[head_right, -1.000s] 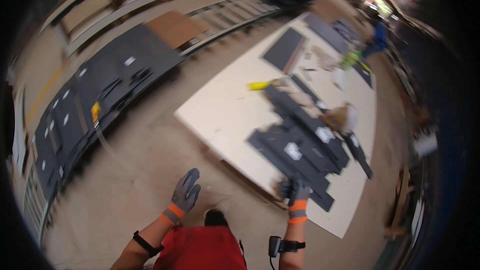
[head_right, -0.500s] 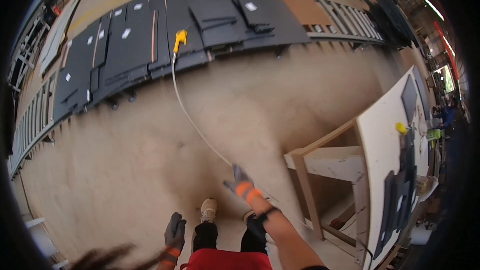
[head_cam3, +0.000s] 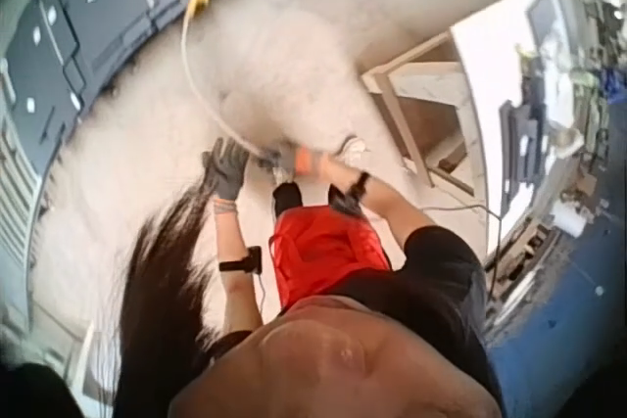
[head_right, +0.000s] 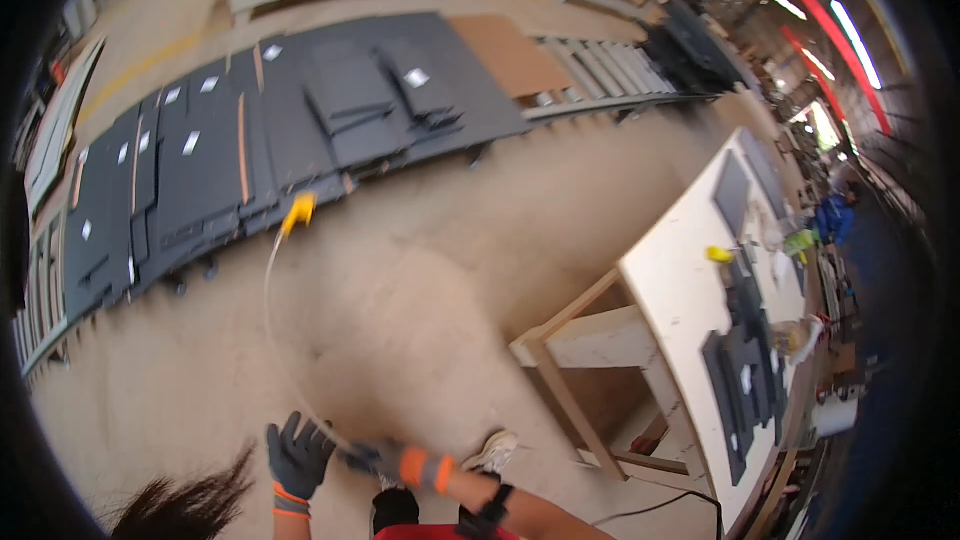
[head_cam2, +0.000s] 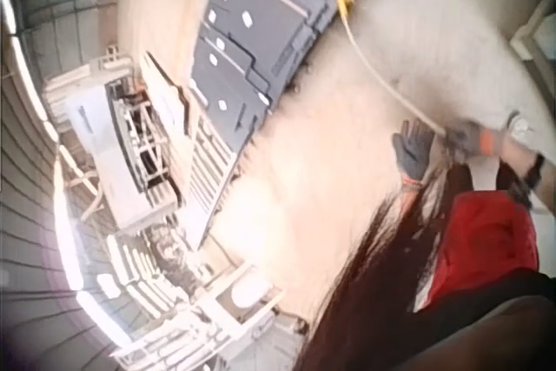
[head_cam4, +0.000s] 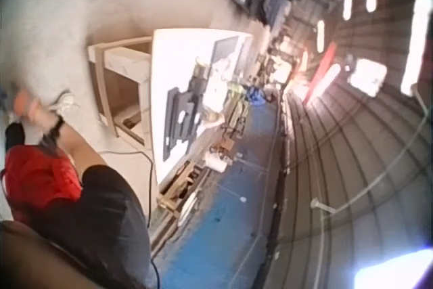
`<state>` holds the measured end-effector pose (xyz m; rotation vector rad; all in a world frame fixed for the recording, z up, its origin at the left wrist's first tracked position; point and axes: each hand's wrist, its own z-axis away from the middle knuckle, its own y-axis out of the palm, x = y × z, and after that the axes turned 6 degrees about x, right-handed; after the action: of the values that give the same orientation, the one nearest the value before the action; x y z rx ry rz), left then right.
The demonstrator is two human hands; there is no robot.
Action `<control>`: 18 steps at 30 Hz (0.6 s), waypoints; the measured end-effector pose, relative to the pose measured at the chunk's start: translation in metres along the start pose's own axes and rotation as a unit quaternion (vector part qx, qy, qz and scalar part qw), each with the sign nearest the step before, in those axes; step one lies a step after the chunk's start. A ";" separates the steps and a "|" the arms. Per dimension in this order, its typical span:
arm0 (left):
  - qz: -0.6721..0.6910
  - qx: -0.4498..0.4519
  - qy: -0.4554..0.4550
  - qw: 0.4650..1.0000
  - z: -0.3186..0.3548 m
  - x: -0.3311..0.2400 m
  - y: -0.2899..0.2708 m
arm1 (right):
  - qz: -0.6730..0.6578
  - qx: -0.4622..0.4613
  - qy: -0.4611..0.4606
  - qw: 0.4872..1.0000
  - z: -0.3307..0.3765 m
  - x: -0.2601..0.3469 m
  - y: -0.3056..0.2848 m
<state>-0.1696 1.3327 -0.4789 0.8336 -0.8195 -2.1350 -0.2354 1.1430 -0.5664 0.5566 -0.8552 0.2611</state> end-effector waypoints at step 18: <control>-0.364 0.401 -0.272 0.795 0.206 0.142 0.320 | 0.115 -0.186 0.006 0.976 0.507 0.012 0.082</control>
<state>-0.2849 1.1045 -0.1628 1.0668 -2.0846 -2.7655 -0.5875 0.9261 -0.2613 0.1048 -0.9306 0.3062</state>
